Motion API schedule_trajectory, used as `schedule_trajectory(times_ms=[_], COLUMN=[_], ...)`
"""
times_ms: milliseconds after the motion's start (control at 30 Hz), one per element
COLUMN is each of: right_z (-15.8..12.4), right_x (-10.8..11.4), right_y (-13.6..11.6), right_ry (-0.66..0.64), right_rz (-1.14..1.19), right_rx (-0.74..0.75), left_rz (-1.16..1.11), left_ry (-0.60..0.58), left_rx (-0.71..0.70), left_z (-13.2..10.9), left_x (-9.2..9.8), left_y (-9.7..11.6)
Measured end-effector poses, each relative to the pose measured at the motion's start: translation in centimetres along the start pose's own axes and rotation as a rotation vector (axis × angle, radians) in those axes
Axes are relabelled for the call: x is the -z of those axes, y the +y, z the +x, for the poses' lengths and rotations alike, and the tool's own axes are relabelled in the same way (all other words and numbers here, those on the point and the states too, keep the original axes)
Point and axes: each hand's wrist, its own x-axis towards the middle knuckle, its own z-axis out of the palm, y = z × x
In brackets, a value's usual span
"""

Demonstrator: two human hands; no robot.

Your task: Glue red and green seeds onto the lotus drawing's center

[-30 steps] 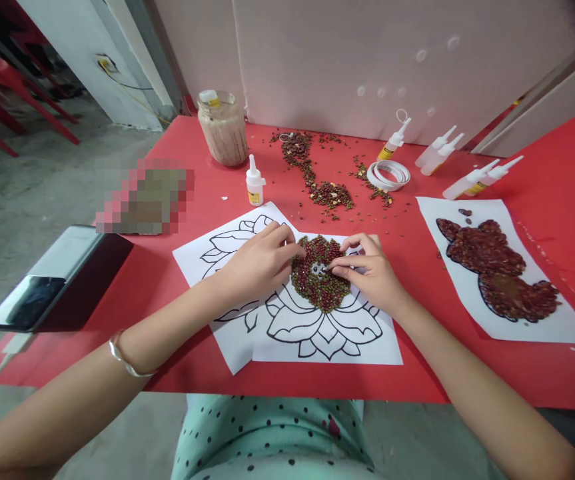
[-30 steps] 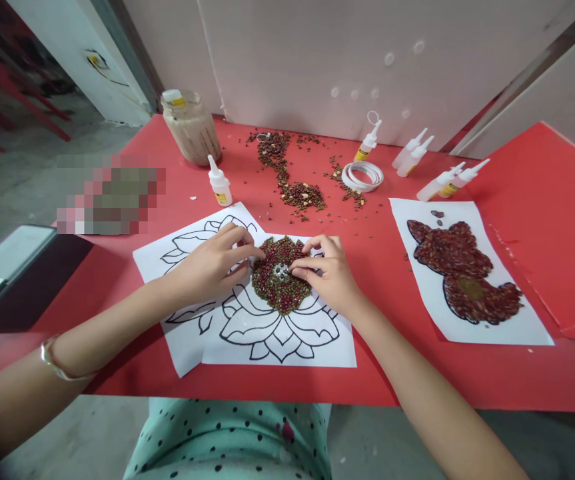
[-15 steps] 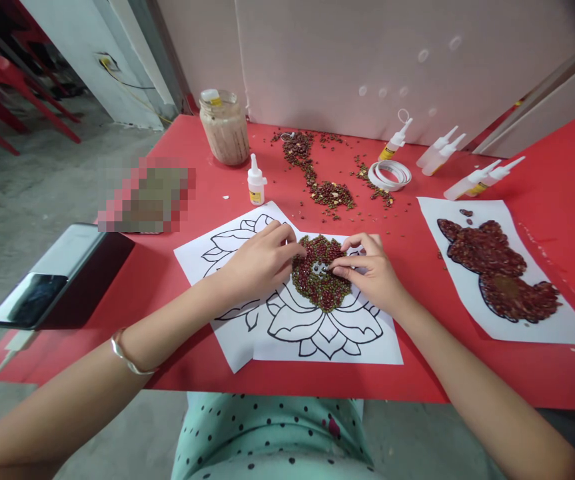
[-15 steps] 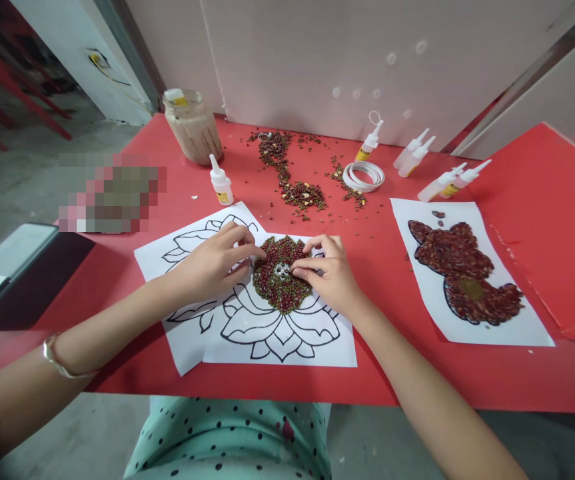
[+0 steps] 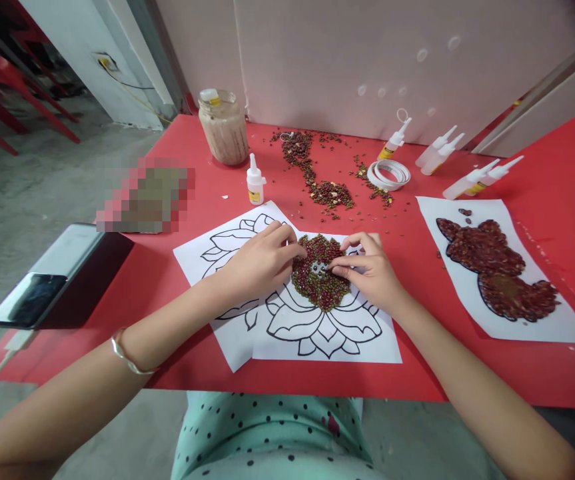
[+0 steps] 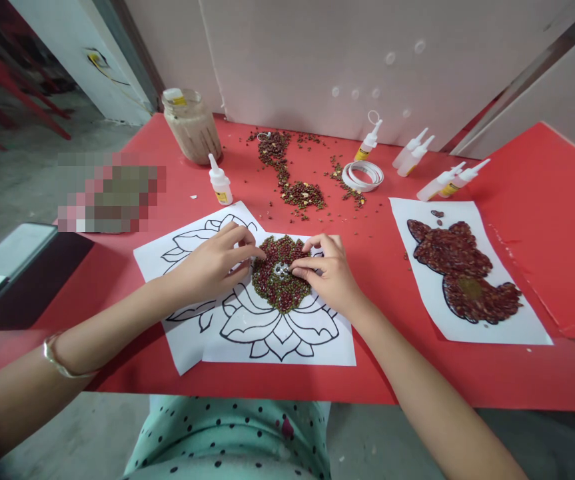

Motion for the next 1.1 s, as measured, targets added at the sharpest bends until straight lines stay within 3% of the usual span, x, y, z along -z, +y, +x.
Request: schedule_trajectory(times_ms=[533, 733, 900, 1100], right_z=[0.1, 0.6, 1.1, 1.2], right_x=[0.2, 1.1, 1.6, 1.5], right_y=[-0.2, 0.7, 3.0, 4.0], right_ry=[0.029, 0.219, 0.429, 0.471], right_rz=[0.062, 0.164, 0.289, 0.381], right_rx=[-0.032, -0.226, -0.403, -0.456], left_rz=[-0.019, -0.026, 0.076, 0.176], left_ry=[-0.001, -0.022, -0.083, -0.126], left_rx=[-0.007, 0.064, 0.206, 0.314], left_z=[-0.1, 0.4, 3.3, 9.9], left_x=[0.0, 0.3, 0.7, 0.1], left_y=[0.0, -0.1, -1.4, -3.9])
